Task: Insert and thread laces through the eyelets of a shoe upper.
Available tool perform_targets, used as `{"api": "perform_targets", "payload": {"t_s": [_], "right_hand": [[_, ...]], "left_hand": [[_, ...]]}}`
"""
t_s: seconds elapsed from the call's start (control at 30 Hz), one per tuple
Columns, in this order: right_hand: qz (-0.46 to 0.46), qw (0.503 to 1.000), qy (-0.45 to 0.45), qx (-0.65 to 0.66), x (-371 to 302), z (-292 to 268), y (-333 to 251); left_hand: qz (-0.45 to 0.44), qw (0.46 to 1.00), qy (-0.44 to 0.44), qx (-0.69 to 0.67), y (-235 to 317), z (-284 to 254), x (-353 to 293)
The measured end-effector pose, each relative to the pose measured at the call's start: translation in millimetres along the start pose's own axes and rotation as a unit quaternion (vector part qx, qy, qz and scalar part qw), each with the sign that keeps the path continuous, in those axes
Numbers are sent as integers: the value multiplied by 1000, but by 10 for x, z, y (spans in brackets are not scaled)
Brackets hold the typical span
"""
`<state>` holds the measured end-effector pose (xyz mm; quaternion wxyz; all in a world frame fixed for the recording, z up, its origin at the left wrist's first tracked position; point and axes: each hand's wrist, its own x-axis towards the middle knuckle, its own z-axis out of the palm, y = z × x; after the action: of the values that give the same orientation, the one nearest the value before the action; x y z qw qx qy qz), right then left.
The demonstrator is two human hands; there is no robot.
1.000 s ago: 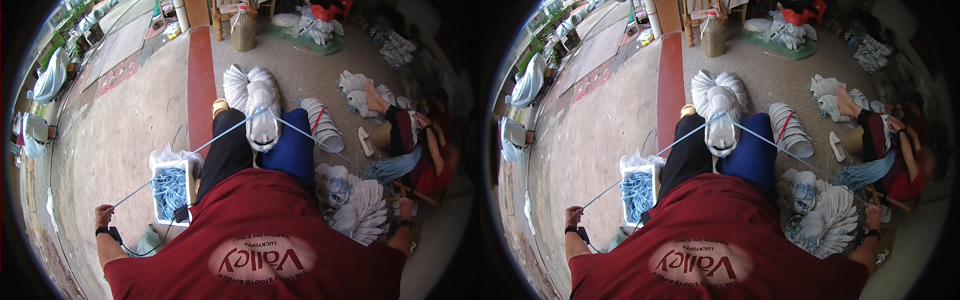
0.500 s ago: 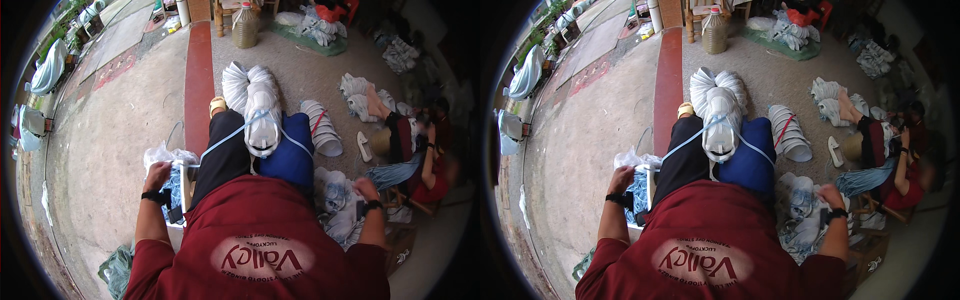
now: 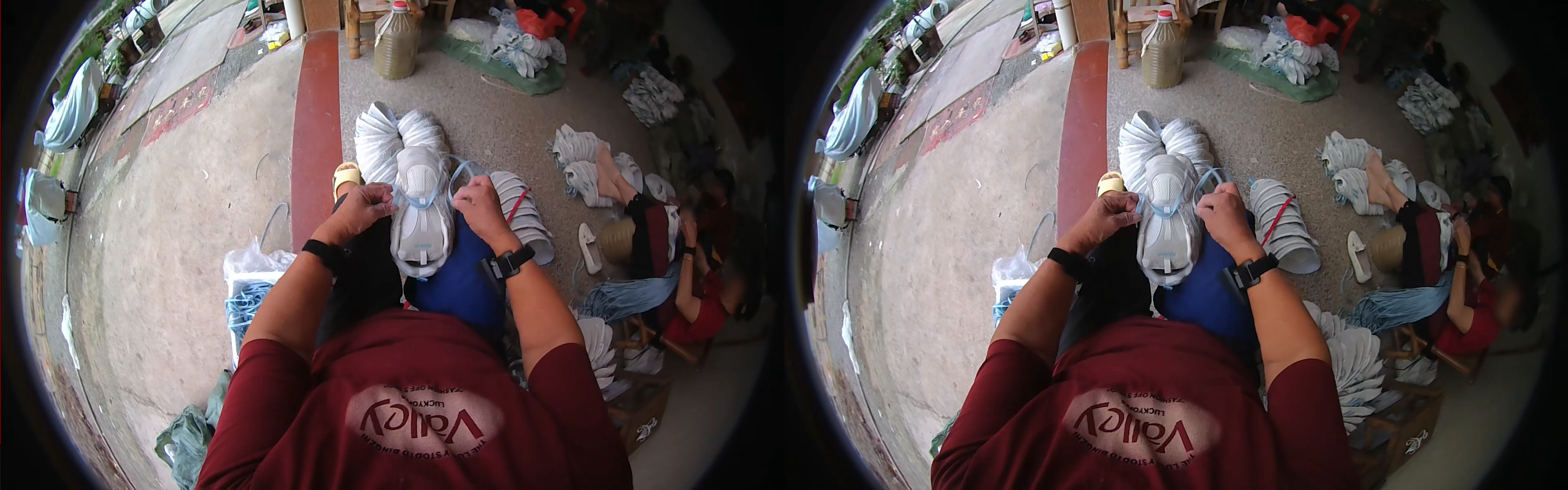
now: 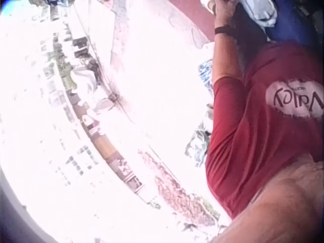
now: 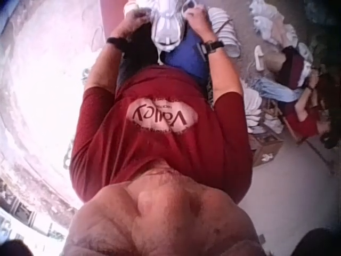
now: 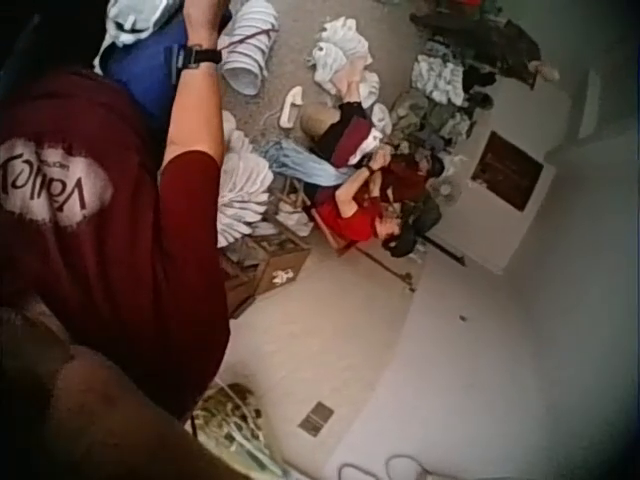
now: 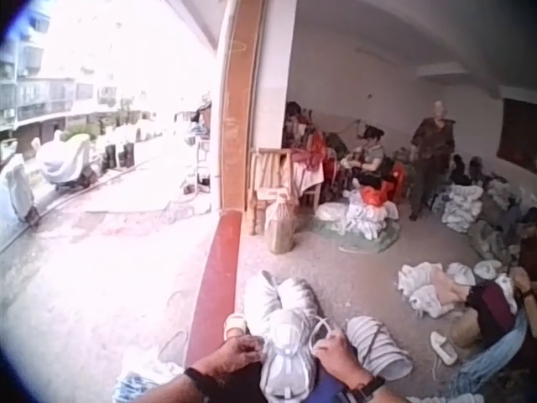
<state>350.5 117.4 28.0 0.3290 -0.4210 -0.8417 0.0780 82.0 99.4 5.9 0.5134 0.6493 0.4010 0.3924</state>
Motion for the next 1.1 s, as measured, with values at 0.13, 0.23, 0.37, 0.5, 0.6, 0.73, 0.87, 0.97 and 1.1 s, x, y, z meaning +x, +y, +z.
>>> {"api": "perform_targets", "payload": {"t_s": [0.13,0.23,0.37,0.5,0.6,0.73,0.87,0.97,1.1], "right_hand": [[316,840,11,441,31,73,-201],[346,776,12,527,20,161,-259],[284,893,-9,348,-31,267,-88],[215,959,6,184,-2,281,-169],[136,990,6,28,98,314,-399],[237,963,-38,122,84,279,-293],[222,971,57,63,5,368,-382],[136,987,73,-51,-29,311,-568],[109,991,-8,-71,-67,246,-654]], "left_hand": [[-47,995,42,-72,35,47,-78],[-69,984,39,-159,-14,0,-90],[-41,992,26,-120,-26,25,-60],[-28,994,24,-107,-42,33,-79],[-26,991,45,-126,-78,64,-103],[-138,974,85,-158,132,165,-107],[-175,963,110,-175,206,268,-69],[-178,956,133,-193,153,299,-60],[-152,957,159,-188,61,324,-21]]}}
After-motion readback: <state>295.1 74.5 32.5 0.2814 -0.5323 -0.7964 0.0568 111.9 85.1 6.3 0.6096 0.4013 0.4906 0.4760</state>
